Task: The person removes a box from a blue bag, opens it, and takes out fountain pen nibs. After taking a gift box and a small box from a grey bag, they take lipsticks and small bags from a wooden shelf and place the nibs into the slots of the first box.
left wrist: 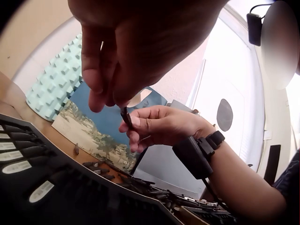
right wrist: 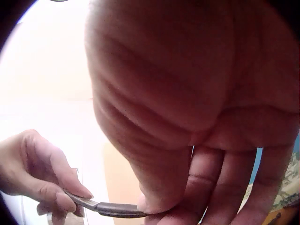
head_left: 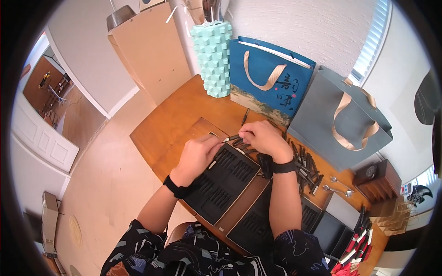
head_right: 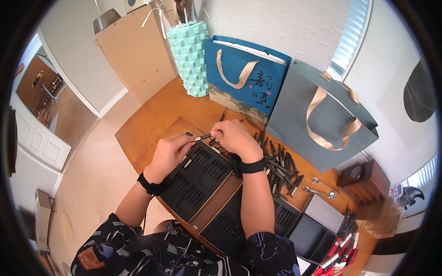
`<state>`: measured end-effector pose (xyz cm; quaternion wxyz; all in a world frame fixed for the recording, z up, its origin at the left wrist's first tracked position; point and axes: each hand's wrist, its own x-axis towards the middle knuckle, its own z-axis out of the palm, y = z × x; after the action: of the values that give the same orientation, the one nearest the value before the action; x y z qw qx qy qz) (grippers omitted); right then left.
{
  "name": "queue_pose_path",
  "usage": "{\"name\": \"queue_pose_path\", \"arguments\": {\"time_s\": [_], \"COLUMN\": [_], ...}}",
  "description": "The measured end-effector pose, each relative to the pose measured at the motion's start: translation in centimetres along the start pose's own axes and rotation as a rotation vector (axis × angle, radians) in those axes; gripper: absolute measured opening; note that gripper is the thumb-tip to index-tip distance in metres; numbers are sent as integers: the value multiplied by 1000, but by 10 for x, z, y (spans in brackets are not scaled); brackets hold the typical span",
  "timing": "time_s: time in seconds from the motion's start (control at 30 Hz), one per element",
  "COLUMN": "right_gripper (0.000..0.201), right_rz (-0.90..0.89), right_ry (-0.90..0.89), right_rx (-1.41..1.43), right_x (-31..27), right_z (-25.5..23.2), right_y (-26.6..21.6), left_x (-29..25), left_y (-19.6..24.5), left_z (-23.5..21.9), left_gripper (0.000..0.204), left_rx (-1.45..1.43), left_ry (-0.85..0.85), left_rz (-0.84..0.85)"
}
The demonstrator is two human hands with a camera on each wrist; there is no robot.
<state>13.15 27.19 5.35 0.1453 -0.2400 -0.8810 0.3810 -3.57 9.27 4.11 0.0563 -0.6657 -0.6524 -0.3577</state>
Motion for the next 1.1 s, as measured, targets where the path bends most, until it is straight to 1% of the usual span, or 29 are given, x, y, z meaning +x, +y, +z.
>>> {"name": "queue_pose_path", "arguments": {"time_s": [0.03, 0.1, 0.13, 0.2, 0.23, 0.37, 0.53, 0.63, 0.7, 0.83, 0.9, 1.1], "right_gripper": [18, 18, 18, 17, 17, 14, 14, 13, 12, 12, 12, 12], "right_rz": [-3, -39, -40, -8, -8, -16, -13, 32, -2, -2, 11, -31], "right_ry": [-7, 48, 45, 0, -4, -14, -39, -70, -36, -43, -88, -77], "right_rx": [-1, -104, -103, -240, -239, -244, -263, -289, -263, -289, -309, -311], "right_x": [2, 5, 7, 9, 10, 8, 8, 7, 7, 8, 9, 10], "right_z": [6, 20, 25, 33, 35, 41, 42, 42, 43, 44, 45, 49], "right_y": [-2, -1, -1, 0, 1, -2, -6, -10, -8, -7, -8, -5], "left_x": [-6, -20, -27, -39, -43, -51, -48, -46, -45, -44, -45, -50], "left_y": [0, 0, -2, -7, -8, -10, -6, -6, -4, -3, -4, -8], "left_z": [-4, -10, -12, -14, -14, -11, -3, -1, -1, -3, -3, 2], "left_gripper": [16, 16, 16, 16, 16, 16, 12, 12, 12, 11, 10, 8], "left_rx": [2, 32, 33, 63, 63, 48, 26, 30, 31, 45, 20, 63], "left_ry": [4, -42, -42, -56, -57, -65, -62, -83, -67, -68, -79, -120], "left_rz": [-7, -130, -134, -155, -159, -143, -108, -106, -117, -122, -87, -70]}}
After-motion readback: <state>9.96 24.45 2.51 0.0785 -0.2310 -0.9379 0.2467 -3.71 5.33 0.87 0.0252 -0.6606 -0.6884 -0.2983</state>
